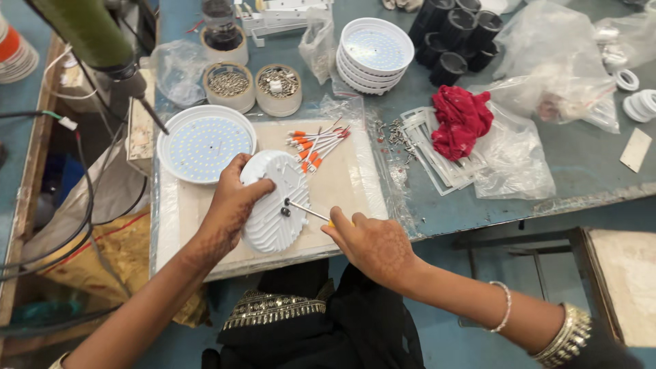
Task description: The person assembles LED light fixtures at a workbench. They pick up circular LED modules, use a screwdriver to tighten screws on the back, and connect orange-tipped wires. Completed units are stacked on the table.
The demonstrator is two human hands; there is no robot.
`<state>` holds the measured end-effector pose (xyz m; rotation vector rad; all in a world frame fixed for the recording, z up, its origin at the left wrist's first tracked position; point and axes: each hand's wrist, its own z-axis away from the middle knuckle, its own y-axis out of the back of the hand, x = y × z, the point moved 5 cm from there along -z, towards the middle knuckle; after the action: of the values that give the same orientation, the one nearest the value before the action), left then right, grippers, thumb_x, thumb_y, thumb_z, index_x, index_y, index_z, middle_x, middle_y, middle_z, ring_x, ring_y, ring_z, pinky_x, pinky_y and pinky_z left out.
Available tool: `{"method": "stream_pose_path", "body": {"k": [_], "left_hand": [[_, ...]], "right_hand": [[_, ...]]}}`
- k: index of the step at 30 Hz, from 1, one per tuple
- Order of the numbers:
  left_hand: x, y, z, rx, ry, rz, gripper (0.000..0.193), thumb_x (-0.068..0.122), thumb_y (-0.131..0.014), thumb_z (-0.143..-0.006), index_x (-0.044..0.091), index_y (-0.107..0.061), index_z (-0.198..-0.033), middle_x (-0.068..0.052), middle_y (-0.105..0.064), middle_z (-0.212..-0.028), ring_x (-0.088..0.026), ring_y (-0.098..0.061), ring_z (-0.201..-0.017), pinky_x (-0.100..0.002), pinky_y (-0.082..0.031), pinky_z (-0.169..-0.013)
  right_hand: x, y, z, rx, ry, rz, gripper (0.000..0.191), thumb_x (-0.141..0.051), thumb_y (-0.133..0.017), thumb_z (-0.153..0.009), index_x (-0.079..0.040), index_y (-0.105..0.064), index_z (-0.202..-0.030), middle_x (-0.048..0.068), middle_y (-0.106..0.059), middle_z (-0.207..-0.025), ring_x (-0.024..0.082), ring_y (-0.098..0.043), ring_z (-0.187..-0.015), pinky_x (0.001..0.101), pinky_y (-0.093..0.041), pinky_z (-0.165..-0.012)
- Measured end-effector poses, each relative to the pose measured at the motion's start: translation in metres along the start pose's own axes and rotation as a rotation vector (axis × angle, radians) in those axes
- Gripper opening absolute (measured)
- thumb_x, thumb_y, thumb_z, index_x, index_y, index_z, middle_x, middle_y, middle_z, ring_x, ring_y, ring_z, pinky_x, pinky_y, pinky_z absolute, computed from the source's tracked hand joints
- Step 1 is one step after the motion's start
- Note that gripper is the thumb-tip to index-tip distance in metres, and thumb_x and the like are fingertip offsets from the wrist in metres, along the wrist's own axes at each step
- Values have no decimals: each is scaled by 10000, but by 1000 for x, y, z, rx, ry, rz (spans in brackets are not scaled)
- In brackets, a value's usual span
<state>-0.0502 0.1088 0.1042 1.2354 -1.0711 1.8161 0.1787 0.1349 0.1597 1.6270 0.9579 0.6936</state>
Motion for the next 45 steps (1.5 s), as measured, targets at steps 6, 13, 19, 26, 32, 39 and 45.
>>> {"method": "stream_pose_path", "body": {"k": [6,13,19,26,32,39,45], "left_hand": [[2,-7,9,18,-46,-90,463,56,-696,-757,-3,-561,-1195,-94,-688,-974,-137,-683,-786,-273,-586,-674],[1,-12,13,-6,-47,-106,473,70,-704,-759,-7,-553,-1200,-92,-683,-987,-135,-674,-796,-268,-579,-685],[-3,-19,7,-55,-48,4,544,61,-685,-734,5,-536,-1255,-109,-682,-1008,-153,-693,-807,-281,-594,-699],[-12,-21,-11,-12,-71,38,581,62,-683,-719,-23,-494,-1261,-140,-676,-983,-175,-666,-741,-313,-561,-638],[-14,-22,-13,-22,-162,20,581,68,-698,-717,-83,-543,-1256,-141,-680,-1009,-157,-673,-817,-281,-566,-705],[-12,-22,-11,-17,-120,6,595,82,-703,-708,-69,-549,-1263,-143,-686,-1007,-172,-682,-830,-282,-568,-708],[-9,-25,-10,-21,-117,-5,593,86,-699,-714,-79,-560,-1266,-154,-684,-1006,-176,-677,-819,-293,-565,-696]], "right_hand": [[9,-3,-1,-87,-1,-92,359,-440,-615,-1013,-86,-673,-1026,80,-596,-535,300,-619,-445,412,-455,-388],[67,-38,-23,-931,-563,-1123,531,-538,-574,-1014,-52,-781,-1058,-24,-494,-530,71,-398,-404,267,-310,-355],[61,-19,-21,-409,-118,-805,408,-478,-600,-1080,-105,-761,-1106,26,-560,-612,152,-499,-485,311,-382,-452],[44,7,-30,-124,374,118,381,-441,-610,-975,-96,-696,-1113,106,-632,-566,313,-632,-435,458,-487,-397],[57,-5,-33,-203,154,-320,349,-462,-605,-998,-137,-733,-1013,4,-516,-510,197,-541,-450,360,-416,-417],[88,-38,-31,-942,-556,-1108,334,-456,-622,-995,-134,-705,-1024,17,-540,-531,200,-555,-433,352,-429,-407],[45,13,-35,-25,465,-106,325,-450,-636,-993,-131,-682,-1033,29,-561,-548,202,-567,-419,344,-439,-399]]}}
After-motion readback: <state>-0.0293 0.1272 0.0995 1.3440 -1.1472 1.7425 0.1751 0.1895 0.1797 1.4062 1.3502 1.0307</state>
